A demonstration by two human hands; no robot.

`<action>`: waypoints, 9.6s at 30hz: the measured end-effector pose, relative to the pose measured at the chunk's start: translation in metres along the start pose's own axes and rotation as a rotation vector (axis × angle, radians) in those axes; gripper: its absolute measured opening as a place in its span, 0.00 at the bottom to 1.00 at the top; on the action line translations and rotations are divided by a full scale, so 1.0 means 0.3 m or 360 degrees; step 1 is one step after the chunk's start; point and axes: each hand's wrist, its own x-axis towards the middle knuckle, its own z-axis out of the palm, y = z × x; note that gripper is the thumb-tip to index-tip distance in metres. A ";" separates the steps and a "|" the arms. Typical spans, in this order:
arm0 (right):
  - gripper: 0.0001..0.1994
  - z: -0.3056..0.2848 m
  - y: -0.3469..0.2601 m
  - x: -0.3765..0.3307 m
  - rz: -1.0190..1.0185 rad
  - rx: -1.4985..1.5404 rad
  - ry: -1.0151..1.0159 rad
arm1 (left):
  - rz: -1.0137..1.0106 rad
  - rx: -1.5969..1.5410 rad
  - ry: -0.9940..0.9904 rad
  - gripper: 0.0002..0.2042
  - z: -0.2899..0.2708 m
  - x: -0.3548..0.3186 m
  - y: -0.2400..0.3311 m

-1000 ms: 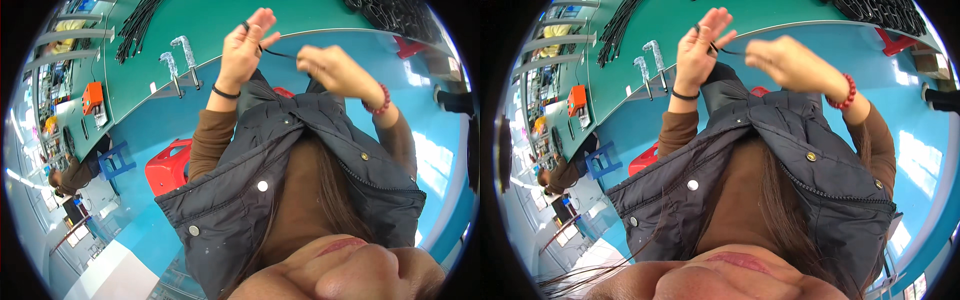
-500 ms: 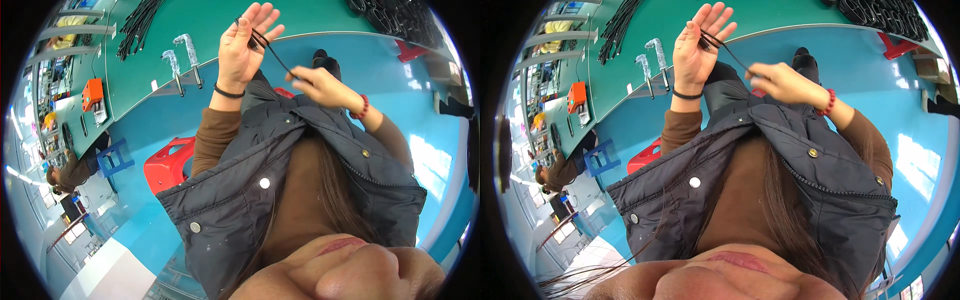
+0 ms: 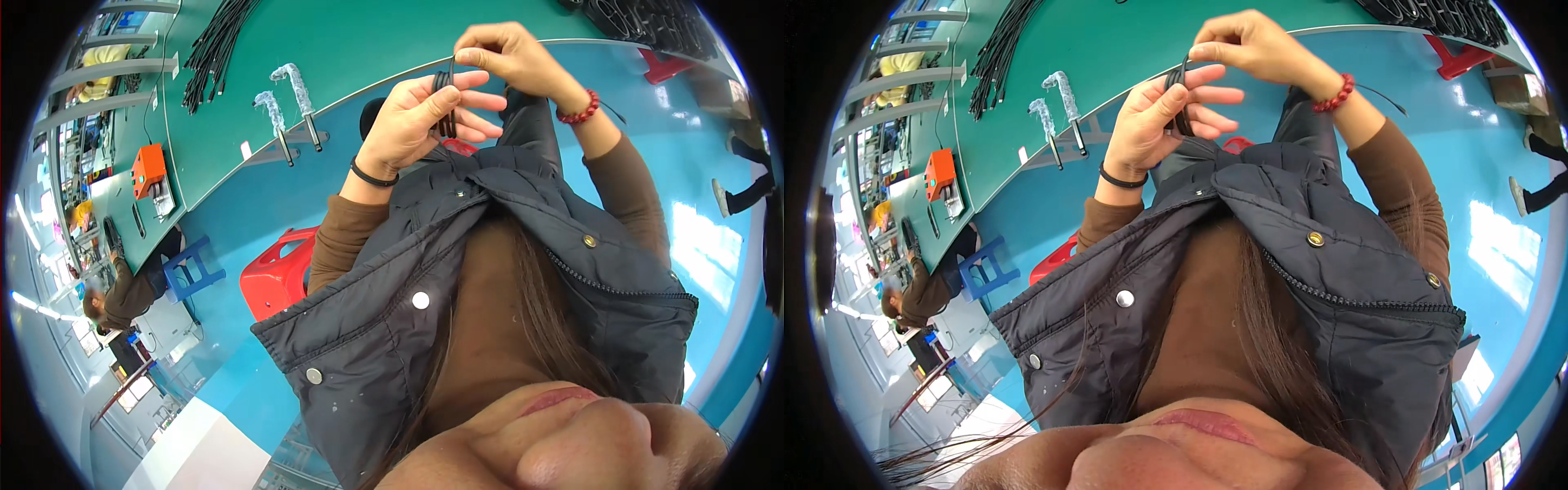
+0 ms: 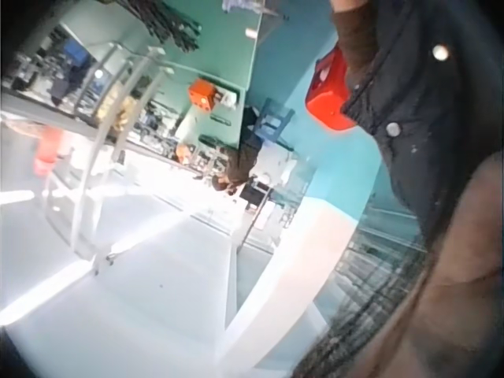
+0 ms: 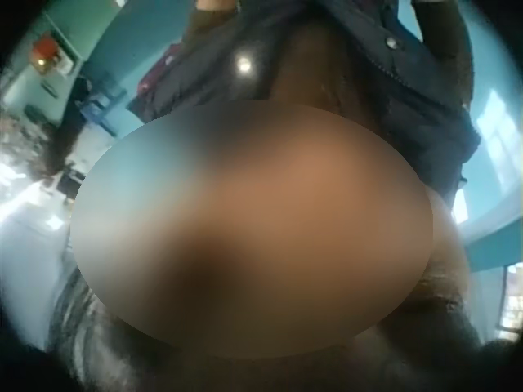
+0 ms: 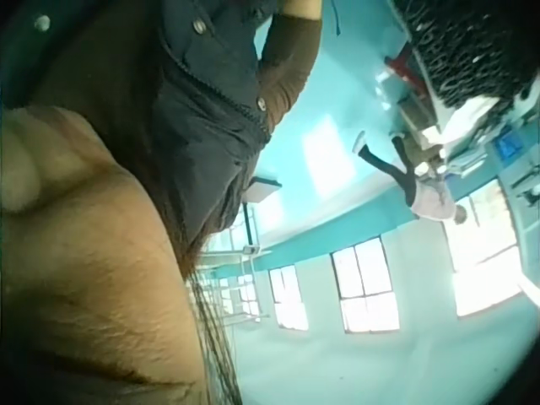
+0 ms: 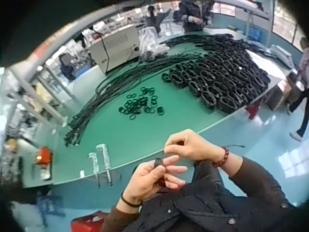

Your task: Bundling long black electrical wires and attaching plastic connectors at a factory workbench.

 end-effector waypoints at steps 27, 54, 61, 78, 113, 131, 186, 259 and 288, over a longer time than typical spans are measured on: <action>0.05 0.150 0.032 -0.159 0.0420 -0.0112 0.0128 | 0.0678 -0.0355 0.0251 0.18 -0.056 0.023 0.020; 0.13 0.059 -0.016 0.021 0.0674 0.1391 -0.0303 | 0.0598 0.0278 0.0325 0.12 -0.047 0.093 -0.102; 0.17 0.109 0.019 0.019 0.0765 0.0577 -0.0165 | 0.0529 0.0404 0.0378 0.11 -0.047 0.091 -0.102; 0.15 0.171 -0.006 0.014 0.0607 0.0866 0.0239 | 0.0010 0.1022 0.0869 0.11 -0.059 0.031 -0.036; 0.10 -0.371 0.469 0.344 0.0196 -0.0516 0.0318 | 0.0385 0.0690 0.0616 0.05 -0.253 0.045 0.037; 0.07 -0.168 0.212 0.387 0.0563 0.0199 0.0023 | 0.0474 0.0678 0.1071 0.07 -0.314 0.217 0.085; 0.17 -0.071 -0.069 0.214 -0.0389 -0.0760 -0.0164 | 0.0579 0.1875 0.0587 0.06 -0.100 0.087 -0.007; 0.16 0.071 0.053 0.032 0.0211 0.0540 0.0441 | 0.0972 0.2172 0.1436 0.16 -0.017 0.187 -0.155; 0.11 -0.555 0.230 0.538 -0.0008 -0.1675 0.0433 | -0.0111 0.3443 0.2015 0.06 -1.062 0.242 0.512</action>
